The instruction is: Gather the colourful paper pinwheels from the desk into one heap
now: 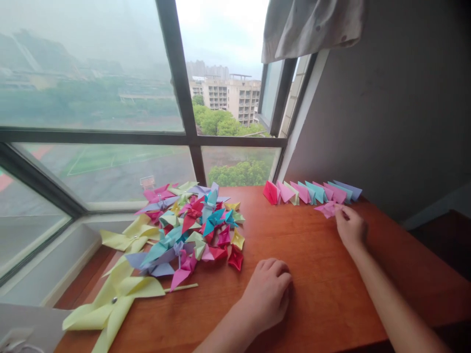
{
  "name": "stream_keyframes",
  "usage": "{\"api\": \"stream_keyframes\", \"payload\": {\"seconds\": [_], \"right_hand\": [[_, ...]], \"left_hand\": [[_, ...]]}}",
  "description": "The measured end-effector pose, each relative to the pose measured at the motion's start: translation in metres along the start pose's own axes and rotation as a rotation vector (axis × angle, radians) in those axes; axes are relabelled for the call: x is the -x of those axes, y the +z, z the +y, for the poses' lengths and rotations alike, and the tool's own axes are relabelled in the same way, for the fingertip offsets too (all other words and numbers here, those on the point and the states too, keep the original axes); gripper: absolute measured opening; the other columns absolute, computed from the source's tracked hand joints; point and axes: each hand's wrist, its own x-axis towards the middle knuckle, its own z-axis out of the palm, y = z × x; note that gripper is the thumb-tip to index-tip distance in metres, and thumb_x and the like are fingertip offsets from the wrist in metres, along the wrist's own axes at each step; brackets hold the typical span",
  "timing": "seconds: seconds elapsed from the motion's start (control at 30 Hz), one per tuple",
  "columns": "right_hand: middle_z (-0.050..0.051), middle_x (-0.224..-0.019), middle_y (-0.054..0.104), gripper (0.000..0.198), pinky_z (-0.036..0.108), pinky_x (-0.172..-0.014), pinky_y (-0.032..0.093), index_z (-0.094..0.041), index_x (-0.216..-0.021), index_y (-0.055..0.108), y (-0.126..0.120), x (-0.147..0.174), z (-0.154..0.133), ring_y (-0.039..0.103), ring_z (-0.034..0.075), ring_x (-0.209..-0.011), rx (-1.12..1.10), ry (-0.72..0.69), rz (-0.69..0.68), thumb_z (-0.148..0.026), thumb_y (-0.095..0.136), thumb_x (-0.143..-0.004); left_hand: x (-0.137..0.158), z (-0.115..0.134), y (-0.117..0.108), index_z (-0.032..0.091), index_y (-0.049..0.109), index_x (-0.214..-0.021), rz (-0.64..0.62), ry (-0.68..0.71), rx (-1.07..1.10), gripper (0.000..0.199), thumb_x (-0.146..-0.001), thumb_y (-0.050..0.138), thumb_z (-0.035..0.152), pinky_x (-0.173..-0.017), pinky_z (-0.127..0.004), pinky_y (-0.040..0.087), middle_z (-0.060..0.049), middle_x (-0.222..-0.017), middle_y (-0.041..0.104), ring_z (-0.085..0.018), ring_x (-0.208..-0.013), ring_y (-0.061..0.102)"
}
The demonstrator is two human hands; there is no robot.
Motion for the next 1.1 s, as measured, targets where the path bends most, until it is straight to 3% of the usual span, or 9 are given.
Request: {"api": "stream_keyframes", "payload": {"seconds": [0.17, 0.33, 0.47, 0.57, 0.67, 0.77, 0.87, 0.97, 1.1], "right_hand": [[0.006, -0.106, 0.072, 0.029, 0.036, -0.092, 0.049, -0.022, -0.097, 0.072, 0.02, 0.036, -0.142, 0.065, 0.023, -0.101, -0.414, -0.171, -0.278, -0.036, 0.049, -0.089], [0.002, -0.102, 0.073, 0.024, 0.037, -0.092, 0.051, -0.024, -0.097, 0.072, 0.069, 0.046, -0.266, 0.065, 0.021, -0.1, -0.704, -0.327, -0.408, -0.029, 0.049, -0.09], [0.001, -0.102, 0.072, 0.022, 0.034, -0.094, 0.049, -0.025, -0.095, 0.072, 0.123, 0.054, -0.333, 0.065, 0.019, -0.101, -0.715, -0.42, -0.495, -0.024, 0.051, -0.089], [0.004, -0.107, 0.07, 0.018, 0.034, -0.098, 0.047, -0.022, -0.094, 0.072, 0.154, 0.066, -0.359, 0.063, 0.02, -0.105, -0.697, -0.482, -0.59, -0.025, 0.056, -0.086], [0.007, -0.112, 0.069, 0.018, 0.035, -0.1, 0.046, -0.02, -0.096, 0.072, 0.165, 0.073, -0.355, 0.061, 0.02, -0.109, -0.675, -0.471, -0.631, -0.024, 0.059, -0.084], [0.006, -0.112, 0.069, 0.02, 0.035, -0.096, 0.048, -0.021, -0.098, 0.071, 0.159, 0.069, -0.324, 0.061, 0.02, -0.109, -0.649, -0.403, -0.601, -0.022, 0.057, -0.083], [0.005, -0.109, 0.07, 0.02, 0.035, -0.09, 0.052, -0.023, -0.096, 0.071, 0.142, 0.055, -0.274, 0.064, 0.019, -0.102, -0.579, -0.335, -0.514, -0.026, 0.053, -0.085], [0.009, -0.109, 0.069, 0.024, 0.042, -0.095, 0.049, -0.02, -0.097, 0.07, 0.123, 0.035, -0.217, 0.062, 0.023, -0.105, -0.51, -0.28, -0.424, -0.029, 0.05, -0.086], [0.012, -0.116, 0.066, 0.028, 0.045, -0.104, 0.04, -0.019, -0.1, 0.069, 0.108, 0.01, -0.138, 0.055, 0.027, -0.115, -0.251, -0.203, -0.17, -0.032, 0.05, -0.084]], "left_hand": [[0.008, -0.002, -0.021, 0.021, 0.06, -0.1, 0.054, -0.032, -0.086, 0.02, -0.082, 0.054, 0.015, -0.094, -0.04, 0.044, -0.007, -0.121, 0.06, -0.025, -0.11, 0.053], [0.038, -0.024, -0.079, 0.022, 0.06, -0.107, 0.253, -0.211, -0.27, 0.026, -0.085, 0.049, 0.013, -0.097, -0.044, 0.043, -0.008, -0.123, 0.061, -0.027, -0.114, 0.053], [0.074, -0.055, -0.129, 0.022, 0.063, -0.108, 0.401, -0.373, -0.504, 0.024, -0.089, 0.048, 0.018, -0.096, -0.046, 0.043, -0.009, -0.121, 0.063, -0.029, -0.112, 0.056], [0.093, -0.076, -0.155, 0.02, 0.064, -0.111, 0.437, -0.455, -0.629, 0.027, -0.088, 0.05, 0.024, -0.095, -0.049, 0.045, -0.011, -0.12, 0.063, -0.032, -0.11, 0.058], [0.101, -0.094, -0.169, 0.017, 0.064, -0.114, 0.407, -0.515, -0.686, 0.031, -0.087, 0.051, 0.028, -0.096, -0.05, 0.045, -0.014, -0.123, 0.062, -0.033, -0.112, 0.057], [0.099, -0.109, -0.178, 0.016, 0.063, -0.116, 0.373, -0.519, -0.678, 0.034, -0.088, 0.051, 0.031, -0.096, -0.047, 0.046, -0.015, -0.126, 0.06, -0.033, -0.115, 0.057], [0.092, -0.122, -0.185, 0.017, 0.06, -0.122, 0.355, -0.505, -0.655, 0.039, -0.089, 0.05, 0.035, -0.097, -0.046, 0.045, -0.014, -0.128, 0.059, -0.032, -0.116, 0.056], [0.081, -0.133, -0.188, 0.018, 0.056, -0.129, 0.3, -0.498, -0.667, 0.047, -0.089, 0.05, 0.041, -0.099, -0.049, 0.043, -0.015, -0.133, 0.055, -0.033, -0.119, 0.054], [0.063, -0.149, -0.178, 0.018, 0.055, -0.13, 0.229, -0.498, -0.65, 0.054, -0.085, 0.056, 0.047, -0.102, -0.049, 0.041, -0.017, -0.138, 0.05, -0.035, -0.126, 0.048]]}}
